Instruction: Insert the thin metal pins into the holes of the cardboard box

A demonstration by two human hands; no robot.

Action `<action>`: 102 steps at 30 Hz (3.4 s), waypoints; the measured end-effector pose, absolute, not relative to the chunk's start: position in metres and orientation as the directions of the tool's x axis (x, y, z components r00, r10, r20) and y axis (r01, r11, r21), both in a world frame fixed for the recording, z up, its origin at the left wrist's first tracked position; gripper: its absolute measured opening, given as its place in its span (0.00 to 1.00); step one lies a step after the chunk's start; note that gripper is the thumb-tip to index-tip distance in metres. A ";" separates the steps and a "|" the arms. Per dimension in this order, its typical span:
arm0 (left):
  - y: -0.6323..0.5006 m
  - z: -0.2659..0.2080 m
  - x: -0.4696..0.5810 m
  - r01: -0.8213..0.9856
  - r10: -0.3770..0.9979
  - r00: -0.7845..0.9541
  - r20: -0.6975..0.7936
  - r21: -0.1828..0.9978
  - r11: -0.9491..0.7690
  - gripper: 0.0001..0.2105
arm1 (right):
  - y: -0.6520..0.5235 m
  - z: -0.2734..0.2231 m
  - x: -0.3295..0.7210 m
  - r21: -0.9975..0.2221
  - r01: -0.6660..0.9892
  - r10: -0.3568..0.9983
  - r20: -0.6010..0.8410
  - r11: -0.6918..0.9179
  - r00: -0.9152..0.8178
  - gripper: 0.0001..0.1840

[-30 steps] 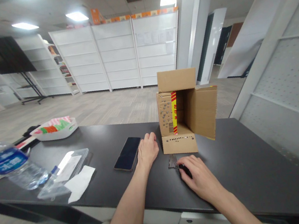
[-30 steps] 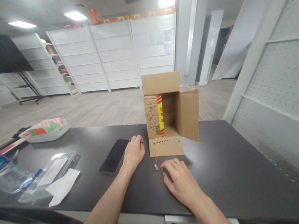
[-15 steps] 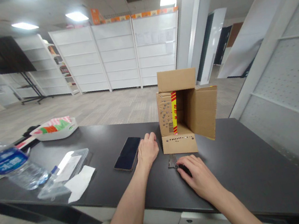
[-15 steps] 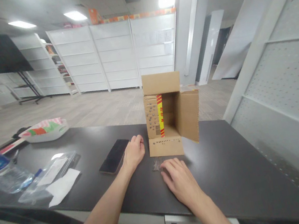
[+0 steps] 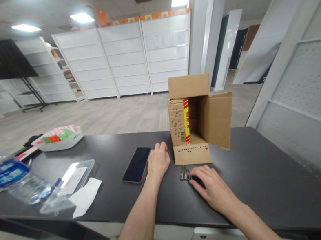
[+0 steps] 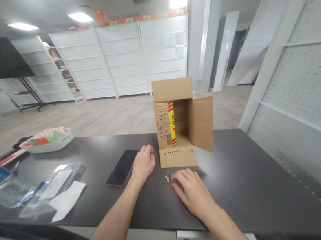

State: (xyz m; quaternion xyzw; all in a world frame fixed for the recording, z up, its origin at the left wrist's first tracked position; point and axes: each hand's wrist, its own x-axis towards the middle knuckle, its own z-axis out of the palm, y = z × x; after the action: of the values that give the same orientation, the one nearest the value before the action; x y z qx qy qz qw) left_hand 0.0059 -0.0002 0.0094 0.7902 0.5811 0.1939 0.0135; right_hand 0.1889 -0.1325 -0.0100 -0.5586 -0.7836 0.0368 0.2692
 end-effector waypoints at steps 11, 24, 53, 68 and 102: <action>0.000 0.009 0.006 0.916 0.916 0.253 0.313 0.228 -0.330 0.09 | -0.130 -0.012 0.188 -0.373 0.853 0.899 0.379 0.366 -0.219 0.05; 0.001 0.006 0.005 0.913 0.912 0.252 0.323 0.232 -0.335 0.09 | -0.129 -0.013 0.189 -0.380 0.849 0.903 0.367 0.366 -0.225 0.05; -0.001 0.008 0.006 0.912 0.921 0.245 0.304 0.248 -0.325 0.09 | -0.131 -0.001 0.182 -0.306 0.865 0.885 0.376 0.398 -0.274 0.14; 0.000 0.008 0.006 0.909 0.919 0.249 0.305 0.253 -0.330 0.09 | -0.134 0.008 0.179 -0.298 0.845 0.886 0.283 0.444 -0.366 0.17; 0.000 0.007 0.005 0.916 0.916 0.257 0.310 0.225 -0.333 0.10 | -0.135 0.009 0.178 -0.300 0.843 0.883 0.298 0.447 -0.363 0.15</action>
State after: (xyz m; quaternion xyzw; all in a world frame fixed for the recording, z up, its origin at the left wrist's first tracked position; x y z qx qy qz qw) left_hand 0.0051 0.0003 0.0073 0.7926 0.5777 0.1950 -0.0005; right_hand 0.1785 -0.1353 0.0086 -0.5235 -0.8242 0.0477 0.2109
